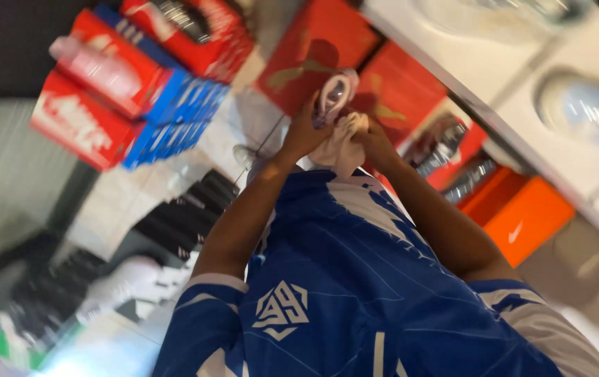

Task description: Wiping down shoe boxes and shoes with a cloth to clean them

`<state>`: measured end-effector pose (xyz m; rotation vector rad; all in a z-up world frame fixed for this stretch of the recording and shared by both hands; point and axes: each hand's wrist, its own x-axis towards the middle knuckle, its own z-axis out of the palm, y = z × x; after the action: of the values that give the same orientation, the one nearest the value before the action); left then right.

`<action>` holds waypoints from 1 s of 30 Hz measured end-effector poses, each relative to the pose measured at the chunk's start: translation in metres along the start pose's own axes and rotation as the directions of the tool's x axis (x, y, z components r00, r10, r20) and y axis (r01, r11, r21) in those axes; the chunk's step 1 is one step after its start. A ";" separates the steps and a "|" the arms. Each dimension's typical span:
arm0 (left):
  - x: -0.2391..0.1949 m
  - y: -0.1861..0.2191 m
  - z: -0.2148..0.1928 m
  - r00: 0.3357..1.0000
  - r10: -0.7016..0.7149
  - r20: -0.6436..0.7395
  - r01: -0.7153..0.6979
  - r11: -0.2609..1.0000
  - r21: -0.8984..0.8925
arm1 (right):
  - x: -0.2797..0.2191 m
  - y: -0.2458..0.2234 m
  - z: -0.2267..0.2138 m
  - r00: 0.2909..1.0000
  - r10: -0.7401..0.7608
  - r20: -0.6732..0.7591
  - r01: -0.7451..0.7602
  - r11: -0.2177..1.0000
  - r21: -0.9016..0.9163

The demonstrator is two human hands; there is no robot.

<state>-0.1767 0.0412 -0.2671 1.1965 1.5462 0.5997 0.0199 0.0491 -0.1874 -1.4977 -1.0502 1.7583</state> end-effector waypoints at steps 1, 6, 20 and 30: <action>-0.012 0.002 -0.022 0.992 0.033 -0.118 -0.035 0.999 -0.020 | -0.002 -0.029 0.027 0.992 0.053 0.111 -0.060 0.996 0.063; -0.080 -0.051 -0.128 0.800 0.065 -0.597 -0.102 0.994 -0.028 | 0.057 -0.002 0.142 0.861 0.089 0.502 -0.061 0.996 -0.071; -0.110 -0.296 -0.423 0.352 -0.418 -0.838 0.300 0.898 -0.322 | 0.125 0.025 0.548 0.664 0.159 0.731 0.203 0.902 -0.381; -0.081 -0.355 -0.485 0.422 -0.320 -0.848 0.290 0.934 -0.209 | 0.143 0.012 0.645 0.653 0.471 0.593 0.193 0.654 -0.732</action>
<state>-0.7636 -0.0694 -0.3713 0.4832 2.5476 1.0803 -0.6394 0.0419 -0.2371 -1.2478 -2.4105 2.2952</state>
